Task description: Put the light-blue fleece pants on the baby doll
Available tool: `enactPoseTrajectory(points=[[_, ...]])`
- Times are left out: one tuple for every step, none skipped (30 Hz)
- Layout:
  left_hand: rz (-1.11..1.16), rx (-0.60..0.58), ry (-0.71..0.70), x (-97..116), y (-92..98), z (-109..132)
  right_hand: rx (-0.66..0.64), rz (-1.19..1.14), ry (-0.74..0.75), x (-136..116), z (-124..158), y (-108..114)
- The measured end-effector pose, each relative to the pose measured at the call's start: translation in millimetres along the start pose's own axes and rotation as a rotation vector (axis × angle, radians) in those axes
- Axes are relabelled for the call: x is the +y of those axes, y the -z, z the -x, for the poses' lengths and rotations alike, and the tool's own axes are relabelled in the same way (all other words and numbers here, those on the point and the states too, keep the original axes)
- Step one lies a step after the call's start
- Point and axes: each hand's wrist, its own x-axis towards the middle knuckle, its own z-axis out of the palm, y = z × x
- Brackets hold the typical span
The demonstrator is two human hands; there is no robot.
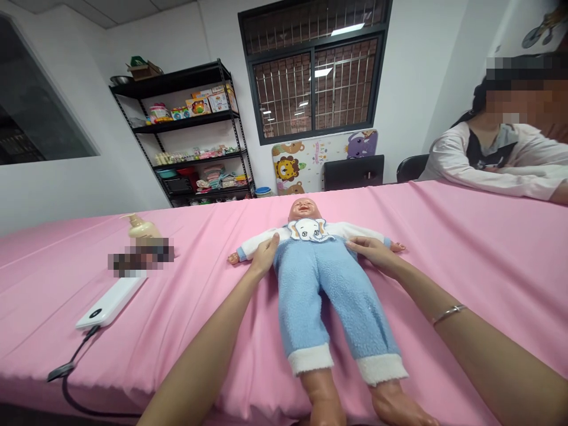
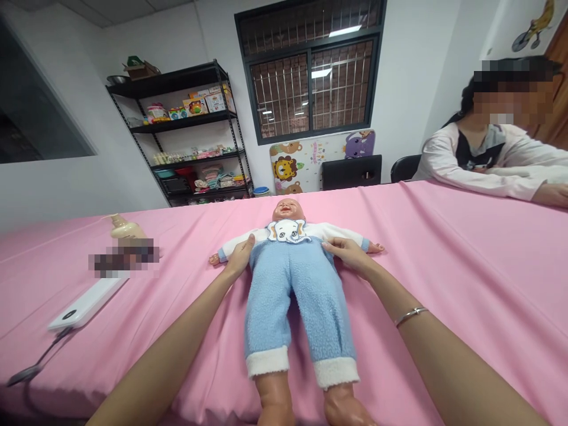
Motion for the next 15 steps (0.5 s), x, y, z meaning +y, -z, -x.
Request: enactPoseTrajectory(points=[[0.011, -0.007, -0.01, -0.9, -0.4, -0.8, -0.006, 0.008, 0.008, -1.4, 0.8, -1.1], [0.007, -0.017, -0.022, -1.8, -1.0, -1.4, -0.014, 0.019, 0.015, -2.4, 1.4, -2.1], [-0.006, -0.03, -0.033, -2.6, -1.7, -1.8, -0.019, 0.027, 0.023, -2.8, 1.8, -3.0], [-0.016, -0.032, -0.038, -3.2, -2.6, -1.9, -0.021, 0.032, 0.028, -2.8, 1.9, -3.7], [-0.026, -0.032, -0.041, -3.6, -3.4, -1.8, -0.019, 0.034, 0.03, -2.5, 1.9, -4.2], [-0.033, -0.031, -0.042, -3.8, -4.2, -1.5, -0.012, 0.033, 0.03, -2.0, 1.6, -4.6], [-0.035, -0.029, -0.043, -3.7, -4.8, -1.0, -0.001, 0.033, 0.029, -1.3, 1.2, -4.9], [-0.034, -0.026, -0.045, -3.3, -5.3, -0.5, 0.01, 0.035, 0.029, -0.7, 0.8, -5.0], [-0.031, -0.02, -0.047, -2.9, -5.6, -0.1, 0.018, 0.037, 0.029, 0.0, 0.3, -5.0], [-0.03, -0.013, -0.048, -2.3, -5.7, 0.3, 0.016, 0.04, 0.028, 0.6, -0.3, -4.9], [-0.029, -0.004, -0.049, -1.6, -5.5, 0.5, 0.01, 0.043, 0.026, 1.2, -0.8, -4.7], [-0.028, 0.005, -0.05, -1.0, -5.3, 0.6, 0.003, 0.047, 0.026, 1.8, -1.3, -4.4], [-0.028, 0.013, -0.051, -0.5, -4.9, 0.6, -0.002, 0.048, 0.026, 2.4, -1.7, -4.2], [-0.03, 0.018, -0.05, -0.1, -4.4, 0.5, -0.002, 0.047, 0.027, 3.0, -2.1, -4.0], [-0.034, 0.022, -0.047, 0.0, -3.8, 0.4, 0.001, 0.043, 0.029, 3.6, -2.2, -3.9]])
